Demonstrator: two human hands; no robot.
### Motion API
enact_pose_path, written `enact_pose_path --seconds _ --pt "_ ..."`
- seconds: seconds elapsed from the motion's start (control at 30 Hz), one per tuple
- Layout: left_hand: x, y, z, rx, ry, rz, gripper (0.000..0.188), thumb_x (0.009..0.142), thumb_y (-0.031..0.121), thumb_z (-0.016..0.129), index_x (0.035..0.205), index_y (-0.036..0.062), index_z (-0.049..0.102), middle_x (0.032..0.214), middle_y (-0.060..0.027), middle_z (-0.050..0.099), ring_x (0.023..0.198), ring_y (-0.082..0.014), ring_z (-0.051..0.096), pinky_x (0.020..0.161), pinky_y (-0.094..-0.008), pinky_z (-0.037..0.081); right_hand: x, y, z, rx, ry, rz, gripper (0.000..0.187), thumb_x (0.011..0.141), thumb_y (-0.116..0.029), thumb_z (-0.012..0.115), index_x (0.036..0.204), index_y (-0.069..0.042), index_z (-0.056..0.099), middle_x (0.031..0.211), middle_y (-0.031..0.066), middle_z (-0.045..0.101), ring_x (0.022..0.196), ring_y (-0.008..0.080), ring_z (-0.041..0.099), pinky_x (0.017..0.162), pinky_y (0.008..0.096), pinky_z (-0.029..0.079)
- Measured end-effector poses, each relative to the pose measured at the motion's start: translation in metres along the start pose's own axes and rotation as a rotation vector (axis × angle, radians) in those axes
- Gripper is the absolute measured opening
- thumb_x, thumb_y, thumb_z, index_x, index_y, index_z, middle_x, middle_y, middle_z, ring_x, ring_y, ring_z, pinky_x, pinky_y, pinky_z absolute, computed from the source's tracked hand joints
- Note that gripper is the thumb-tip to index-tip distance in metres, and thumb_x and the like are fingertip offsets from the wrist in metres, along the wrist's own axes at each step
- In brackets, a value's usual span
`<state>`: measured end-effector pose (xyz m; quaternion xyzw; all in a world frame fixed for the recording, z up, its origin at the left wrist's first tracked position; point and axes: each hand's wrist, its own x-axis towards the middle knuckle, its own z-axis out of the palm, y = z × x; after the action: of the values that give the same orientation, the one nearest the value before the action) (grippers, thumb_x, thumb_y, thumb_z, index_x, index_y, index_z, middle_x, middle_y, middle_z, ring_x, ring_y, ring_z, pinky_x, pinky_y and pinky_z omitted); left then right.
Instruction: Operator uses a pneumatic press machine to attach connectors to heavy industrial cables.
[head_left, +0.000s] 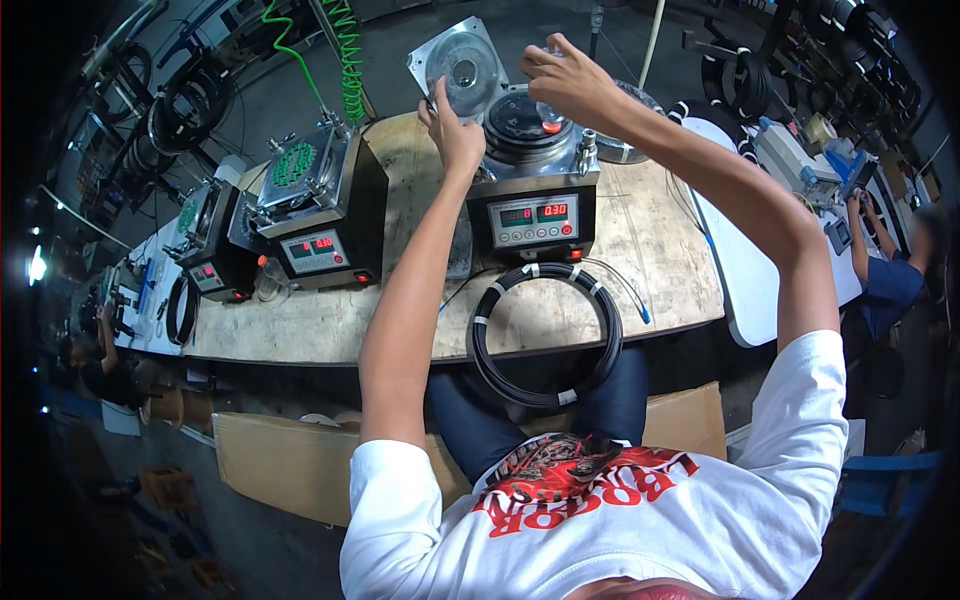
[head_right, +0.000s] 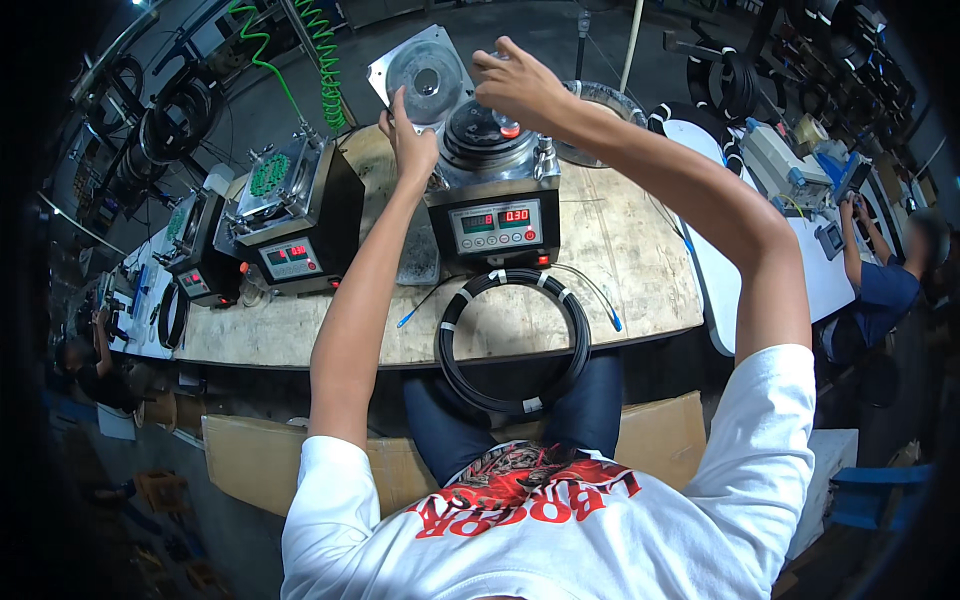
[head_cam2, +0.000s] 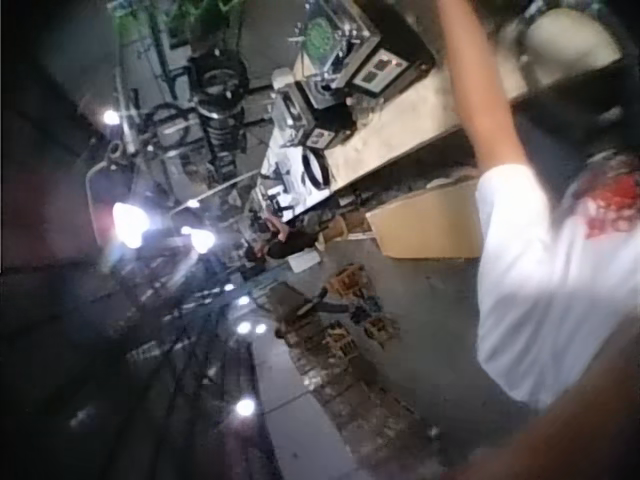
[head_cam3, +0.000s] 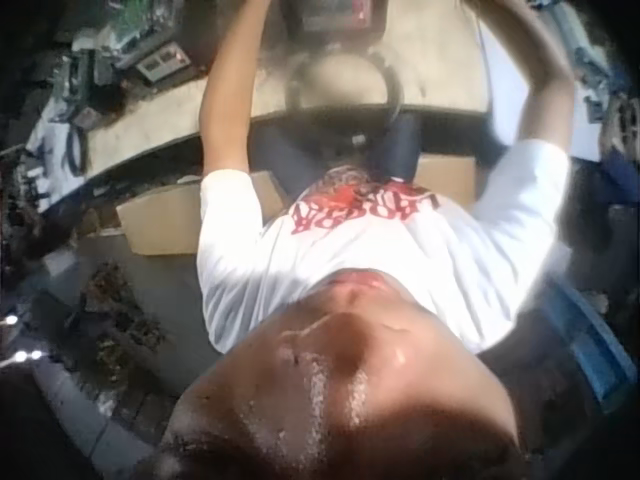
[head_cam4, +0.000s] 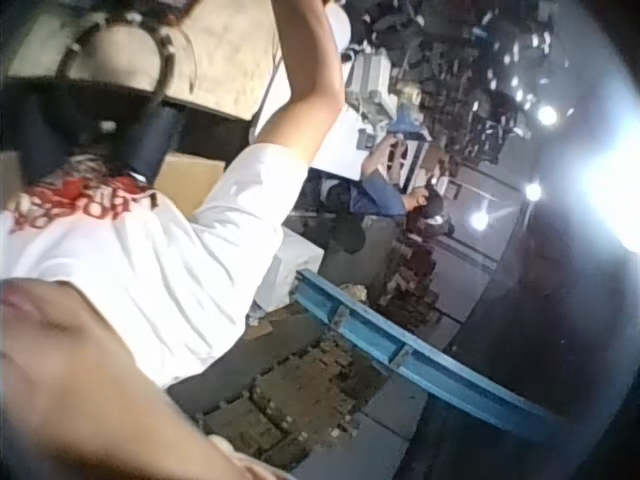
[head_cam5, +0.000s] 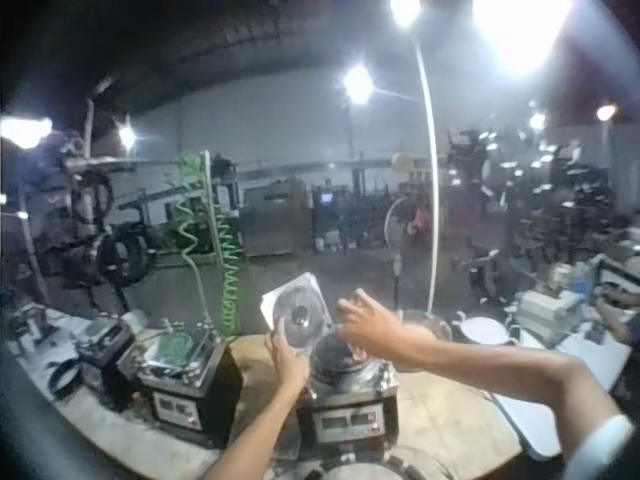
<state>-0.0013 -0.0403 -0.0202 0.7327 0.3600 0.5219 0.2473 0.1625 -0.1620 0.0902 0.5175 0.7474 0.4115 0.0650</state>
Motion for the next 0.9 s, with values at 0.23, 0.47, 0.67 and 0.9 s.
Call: enact_pose_path --seconds 0.23,0.47,0.67,0.9 --pt "-0.006 0.012 0.0 -0.027 0.157 0.075 0.072 0.076 -0.006 0.058 0.143 0.0144 0.041 0.141 -0.0239 0.031 0.134 -0.0418 0.034 0.109 -0.0478 0.03 -0.004 0.003 0.033 0.185 0.07 0.285 0.025 0.07 -0.014 0.074 0.095 -0.019 0.073 0.106 0.001 0.062 0.115 0.0192 0.05 0.096 0.0445 0.038" --pt "-0.006 0.043 -0.014 0.113 0.267 0.428 0.03 0.084 0.017 0.072 0.112 0.0077 0.068 0.103 -0.008 0.059 0.101 -0.0276 0.051 0.092 -0.0394 0.04 -0.032 0.008 0.053 1.024 0.109 0.732 0.052 0.072 -0.023 0.082 0.12 -0.009 0.068 0.119 0.0122 0.065 0.119 0.0304 0.056 0.098 0.0487 0.045" --pt "0.019 0.06 -0.002 -0.432 -0.273 0.068 0.048 0.085 0.032 0.079 0.119 0.0002 0.066 0.102 -0.0101 0.07 0.091 -0.0169 0.063 0.079 -0.0303 0.051 -0.007 -0.016 0.038 1.387 0.397 0.702 0.066 0.076 -0.032 0.083 0.128 0.003 0.061 0.121 0.0234 0.066 0.118 0.0331 0.061 0.097 0.0405 0.05" --pt "0.024 0.042 -0.081 -0.655 -0.107 0.054 0.046 0.083 0.018 0.082 0.119 -0.0035 0.062 0.11 -0.0089 0.069 0.094 -0.0122 0.066 0.085 -0.0259 0.051 -0.006 -0.023 0.05 1.253 0.505 0.687 0.059 0.083 -0.039 0.076 0.131 -0.009 0.062 0.12 0.0238 0.063 0.113 0.0326 0.062 0.093 0.0396 0.05"
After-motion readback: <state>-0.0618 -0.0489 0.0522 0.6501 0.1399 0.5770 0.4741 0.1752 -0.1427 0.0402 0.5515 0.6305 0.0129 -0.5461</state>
